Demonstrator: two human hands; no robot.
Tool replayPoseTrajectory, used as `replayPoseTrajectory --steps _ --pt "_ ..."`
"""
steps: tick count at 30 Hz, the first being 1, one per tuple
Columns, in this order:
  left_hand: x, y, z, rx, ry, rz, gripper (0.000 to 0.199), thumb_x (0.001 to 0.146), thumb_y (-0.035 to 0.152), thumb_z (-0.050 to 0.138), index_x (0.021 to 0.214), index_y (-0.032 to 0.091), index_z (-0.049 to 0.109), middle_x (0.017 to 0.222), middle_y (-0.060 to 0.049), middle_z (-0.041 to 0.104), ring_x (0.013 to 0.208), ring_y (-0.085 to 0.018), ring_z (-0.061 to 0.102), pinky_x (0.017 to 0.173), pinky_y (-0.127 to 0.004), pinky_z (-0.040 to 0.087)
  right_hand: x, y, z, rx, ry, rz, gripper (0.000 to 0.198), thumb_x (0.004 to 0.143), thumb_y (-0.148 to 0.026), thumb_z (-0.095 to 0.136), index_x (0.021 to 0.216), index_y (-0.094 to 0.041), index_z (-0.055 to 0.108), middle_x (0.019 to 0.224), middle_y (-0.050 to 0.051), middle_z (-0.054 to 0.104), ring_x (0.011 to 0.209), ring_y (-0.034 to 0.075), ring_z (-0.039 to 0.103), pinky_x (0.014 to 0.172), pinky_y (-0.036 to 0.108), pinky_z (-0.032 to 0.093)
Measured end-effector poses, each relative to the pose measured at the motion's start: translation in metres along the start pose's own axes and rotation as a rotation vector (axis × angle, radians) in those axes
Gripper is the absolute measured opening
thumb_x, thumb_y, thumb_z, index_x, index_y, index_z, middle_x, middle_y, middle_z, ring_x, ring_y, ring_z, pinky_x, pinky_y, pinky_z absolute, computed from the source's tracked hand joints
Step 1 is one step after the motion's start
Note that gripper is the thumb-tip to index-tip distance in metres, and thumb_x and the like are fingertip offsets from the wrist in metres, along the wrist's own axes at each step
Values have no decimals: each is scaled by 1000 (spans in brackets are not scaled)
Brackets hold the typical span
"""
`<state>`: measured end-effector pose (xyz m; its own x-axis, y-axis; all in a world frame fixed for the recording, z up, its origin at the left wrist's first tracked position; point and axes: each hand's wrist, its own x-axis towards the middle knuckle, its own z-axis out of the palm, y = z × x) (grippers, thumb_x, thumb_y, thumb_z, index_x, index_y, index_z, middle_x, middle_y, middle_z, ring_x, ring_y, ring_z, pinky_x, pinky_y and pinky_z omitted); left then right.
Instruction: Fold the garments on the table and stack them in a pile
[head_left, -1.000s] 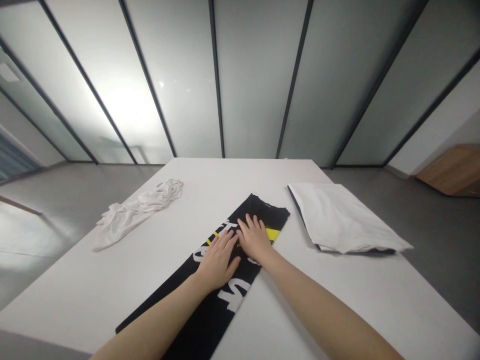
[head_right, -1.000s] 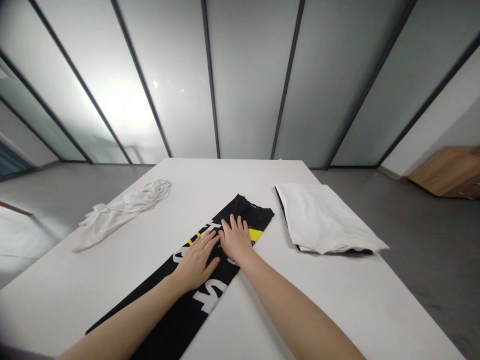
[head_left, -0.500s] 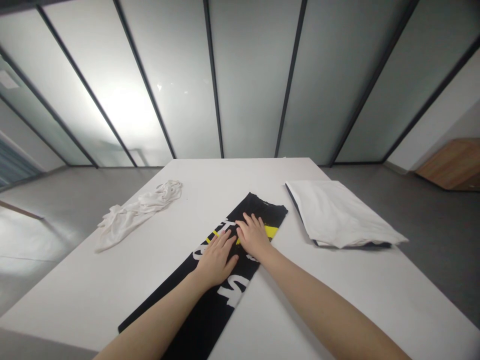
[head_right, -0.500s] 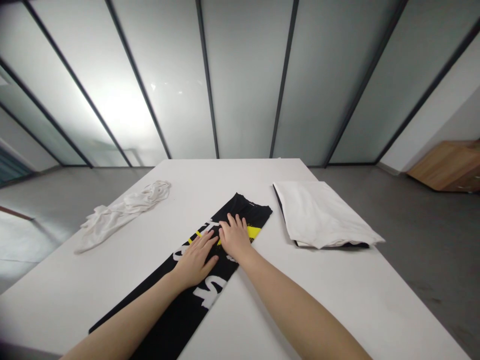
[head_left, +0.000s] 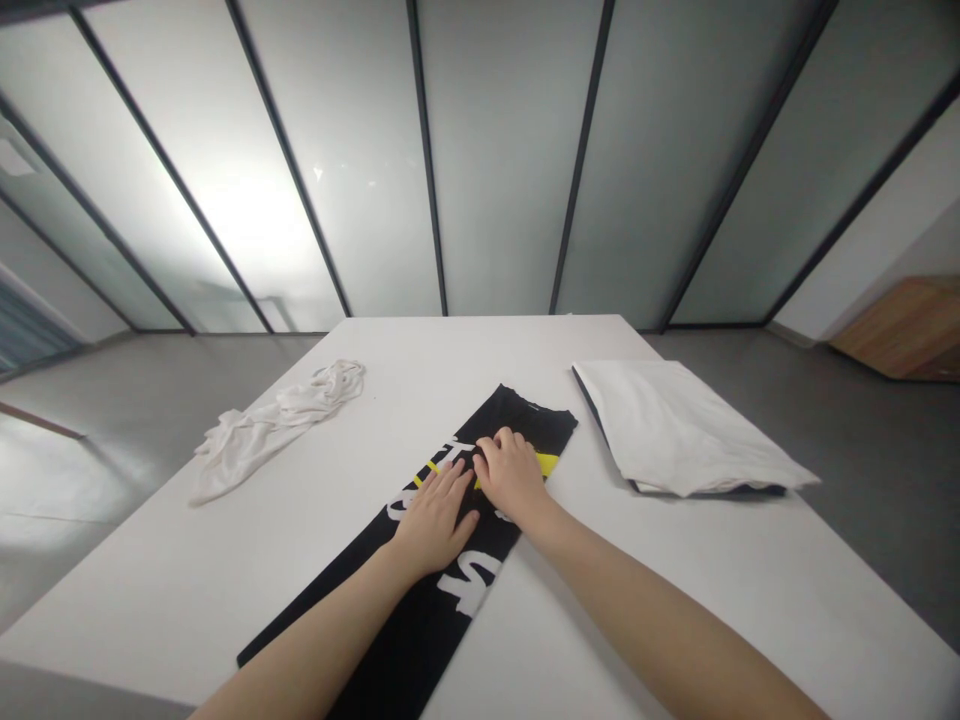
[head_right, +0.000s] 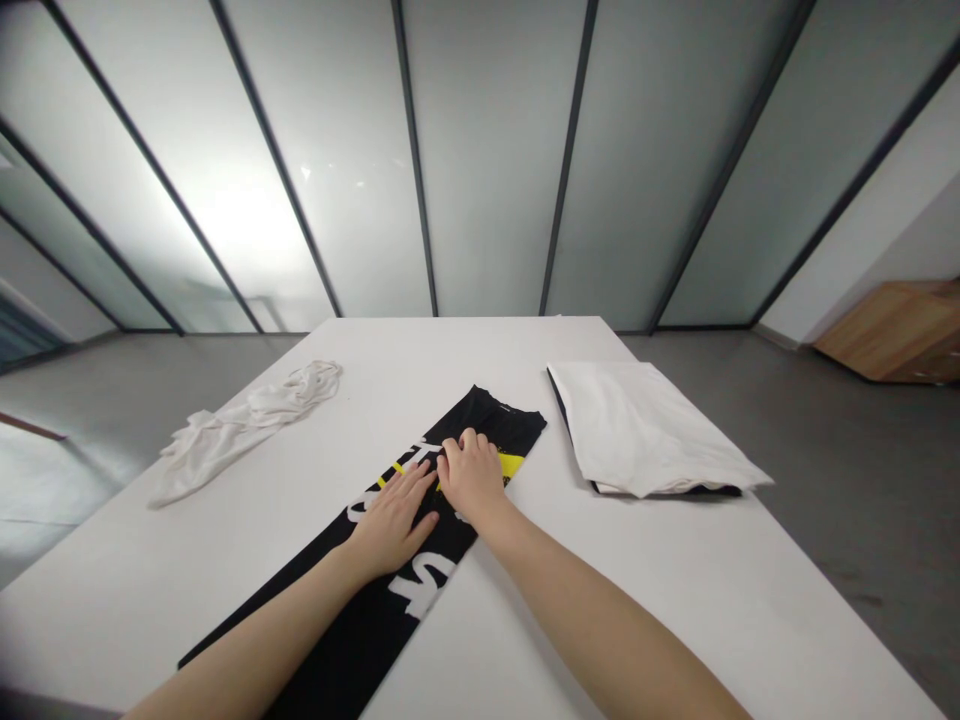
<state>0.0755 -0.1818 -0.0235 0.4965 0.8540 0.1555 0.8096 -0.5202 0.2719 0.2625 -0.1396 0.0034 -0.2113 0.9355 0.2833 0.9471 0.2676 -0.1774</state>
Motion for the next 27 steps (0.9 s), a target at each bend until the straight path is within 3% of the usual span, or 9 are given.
replayPoseTrajectory --steps 5,8,11,13,16,22,27 --pt "-1 1 -3 -6 16 13 60 101 37 56 157 20 45 167 -15 43 158 -32 33 128 -56 32 -6 -6 -6 -64 -119 104 34 105 -46 51 128 -28 69 121 15 61 110 34 57 91 45 44" --pt "-1 0 -2 0 16 14 61 101 37 56 157 18 44 167 -16 43 158 -32 33 128 -56 33 -10 -9 -2 -79 -174 145 43 107 -47 47 143 -29 62 140 20 57 121 38 55 98 54 43" --pt "-2 -2 3 18 21 17 62 101 38 54 158 16 43 167 -17 42 158 -32 34 127 -56 33 -13 -13 6 -91 -219 172 54 108 -47 43 158 -29 49 165 23 40 144 48 40 109 70 30" --pt "-2 -3 7 42 35 22 65 102 40 51 160 14 40 168 -19 40 158 -32 33 128 -56 33 -12 -15 13 -82 -263 206 60 108 -49 41 164 -28 41 171 23 31 153 52 26 112 77 19" --pt "-2 -3 12 104 29 16 68 104 41 46 162 9 36 170 -21 35 159 -33 31 128 -55 32 -7 -16 21 -53 -299 236 65 108 -50 39 167 -25 36 173 24 27 157 53 19 114 80 13" --pt "9 1 22 208 21 -65 67 104 38 41 163 7 37 170 -21 36 160 -33 30 129 -53 28 14 -12 26 -16 -302 181 66 108 -46 37 167 -19 35 174 25 23 159 49 16 118 77 9" --pt "41 6 24 238 34 -223 68 104 37 40 163 4 37 169 -23 36 159 -35 30 128 -53 28 55 4 31 -5 -326 63 65 108 -45 34 167 -21 35 174 22 24 160 47 17 121 75 11"
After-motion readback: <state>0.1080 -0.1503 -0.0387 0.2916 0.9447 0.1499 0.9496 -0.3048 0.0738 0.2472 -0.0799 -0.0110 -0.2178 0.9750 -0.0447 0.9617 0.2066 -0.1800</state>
